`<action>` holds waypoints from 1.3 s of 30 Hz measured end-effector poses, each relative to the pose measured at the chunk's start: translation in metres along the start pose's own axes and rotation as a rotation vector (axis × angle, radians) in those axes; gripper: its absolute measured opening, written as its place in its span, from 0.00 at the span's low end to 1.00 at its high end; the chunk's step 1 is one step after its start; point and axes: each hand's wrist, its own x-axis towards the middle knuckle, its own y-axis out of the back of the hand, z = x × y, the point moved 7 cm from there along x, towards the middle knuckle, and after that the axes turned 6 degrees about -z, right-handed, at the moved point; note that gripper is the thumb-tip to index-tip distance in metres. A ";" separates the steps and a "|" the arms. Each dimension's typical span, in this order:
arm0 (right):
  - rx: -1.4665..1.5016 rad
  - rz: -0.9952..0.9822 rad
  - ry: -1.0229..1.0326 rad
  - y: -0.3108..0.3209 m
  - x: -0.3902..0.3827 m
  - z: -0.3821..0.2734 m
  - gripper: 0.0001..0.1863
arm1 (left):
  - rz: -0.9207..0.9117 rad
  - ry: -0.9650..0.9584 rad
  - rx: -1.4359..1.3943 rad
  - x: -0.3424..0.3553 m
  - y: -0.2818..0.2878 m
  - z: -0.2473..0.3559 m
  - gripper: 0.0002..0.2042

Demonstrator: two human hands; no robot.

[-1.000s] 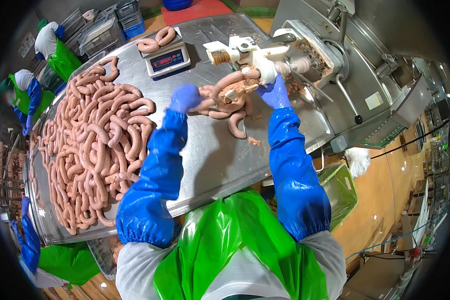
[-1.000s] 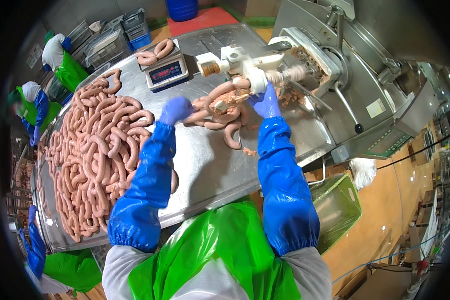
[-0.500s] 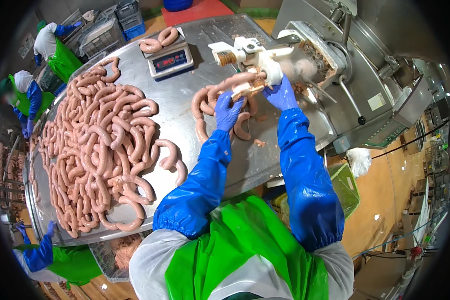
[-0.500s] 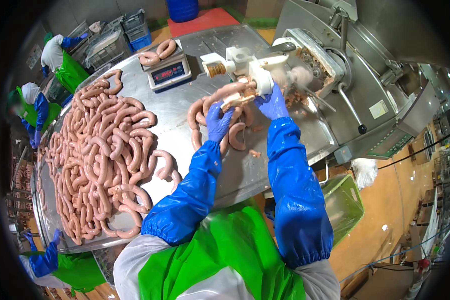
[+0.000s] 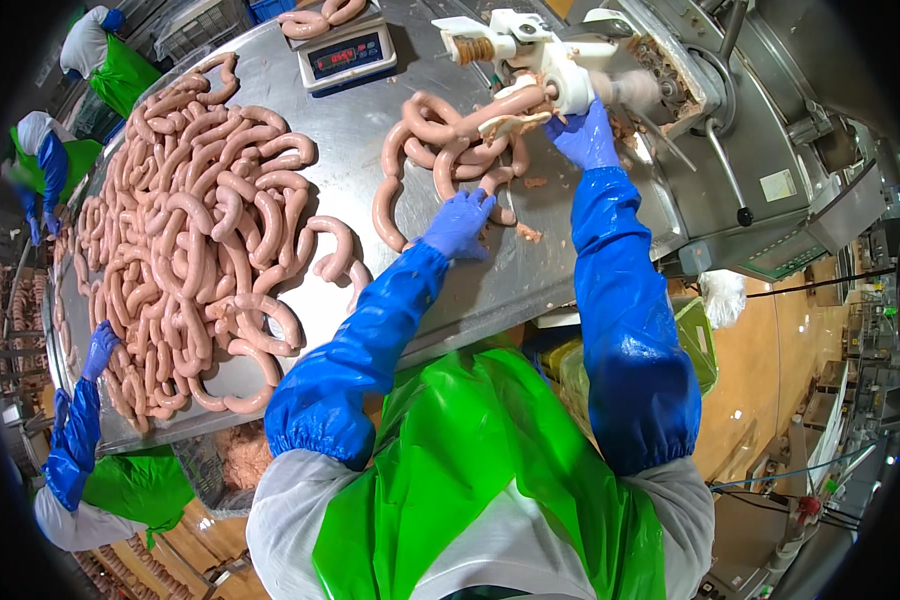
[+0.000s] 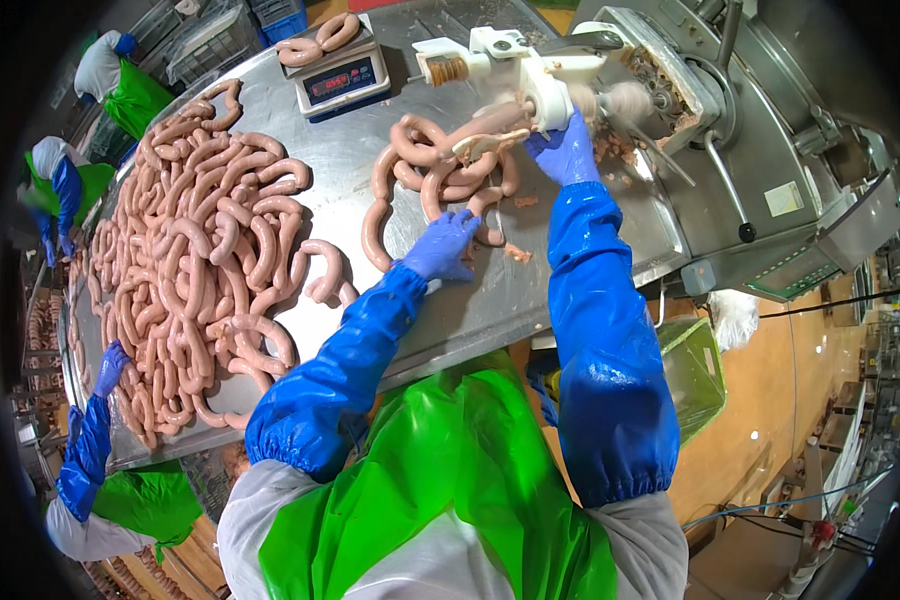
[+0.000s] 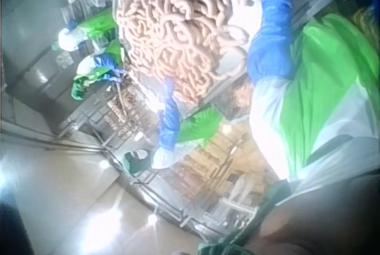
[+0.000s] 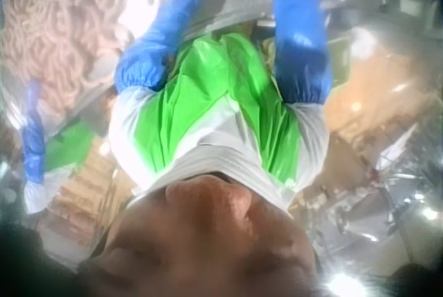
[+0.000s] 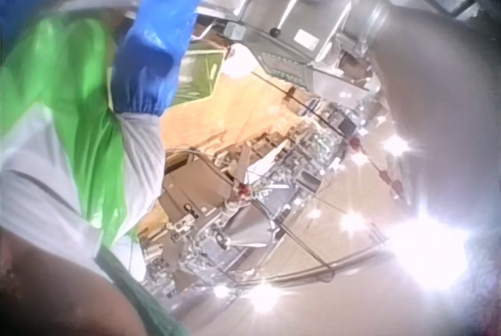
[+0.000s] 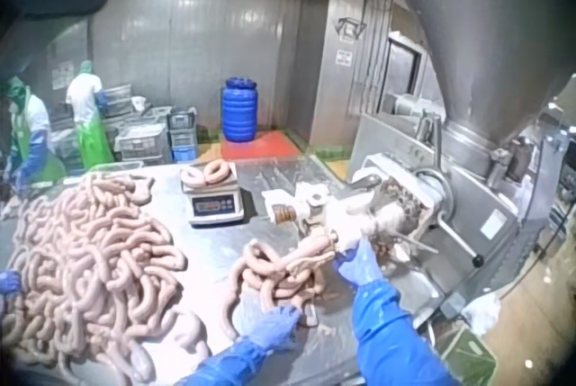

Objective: The person operates a sausage stuffer, guiding the casing as it fills and coiling the finished links on a stainless steel table. They then rinse a white bucket in a water trough and carry a green crate across the floor.

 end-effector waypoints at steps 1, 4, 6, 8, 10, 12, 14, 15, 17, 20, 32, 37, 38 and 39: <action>-0.123 -0.073 0.069 -0.002 0.003 -0.004 0.18 | -0.040 0.084 0.005 0.007 -0.009 -0.006 0.32; -0.239 -0.155 0.121 -0.010 0.009 0.001 0.19 | 0.018 0.227 -0.050 0.000 -0.023 -0.020 0.16; -0.017 -0.070 -0.019 0.003 0.023 0.006 0.20 | 0.050 0.184 0.107 -0.041 -0.033 0.004 0.04; -0.120 -0.088 -0.015 0.022 0.020 -0.002 0.20 | -0.060 0.205 0.245 -0.097 -0.036 0.026 0.04; -0.212 -0.067 0.017 0.041 0.016 -0.024 0.22 | -0.013 0.078 0.083 -0.159 -0.012 0.031 0.06; -0.266 -0.113 0.056 0.008 0.013 -0.010 0.23 | 0.010 0.116 0.025 -0.233 0.010 0.009 0.10; -0.357 -0.087 0.090 0.016 0.016 -0.017 0.24 | 0.028 0.312 -0.097 -0.303 0.041 -0.005 0.13; -0.430 -0.088 0.108 0.017 0.019 -0.017 0.25 | 0.014 0.482 -0.225 -0.346 0.050 -0.013 0.14; -0.536 -0.093 0.141 0.048 0.025 -0.025 0.23 | 0.398 0.831 -0.166 -0.425 0.108 -0.009 0.06; -0.261 -0.169 0.002 0.058 0.030 -0.027 0.23 | 0.724 1.274 0.174 -0.567 0.151 0.012 0.12; -0.213 -0.271 0.126 -0.013 0.005 -0.004 0.24 | 0.952 1.042 -0.232 -0.319 0.170 -0.062 0.18; 0.030 -0.031 0.037 -0.011 0.006 0.008 0.17 | 0.594 -0.129 -0.098 -0.004 0.184 0.007 0.19; 0.031 -0.086 0.008 0.002 0.010 0.001 0.17 | 0.631 -0.212 -0.005 0.045 0.186 0.018 0.17; 0.029 -0.141 -0.023 0.013 0.011 -0.007 0.17 | 0.671 -0.292 0.087 0.082 0.185 0.029 0.15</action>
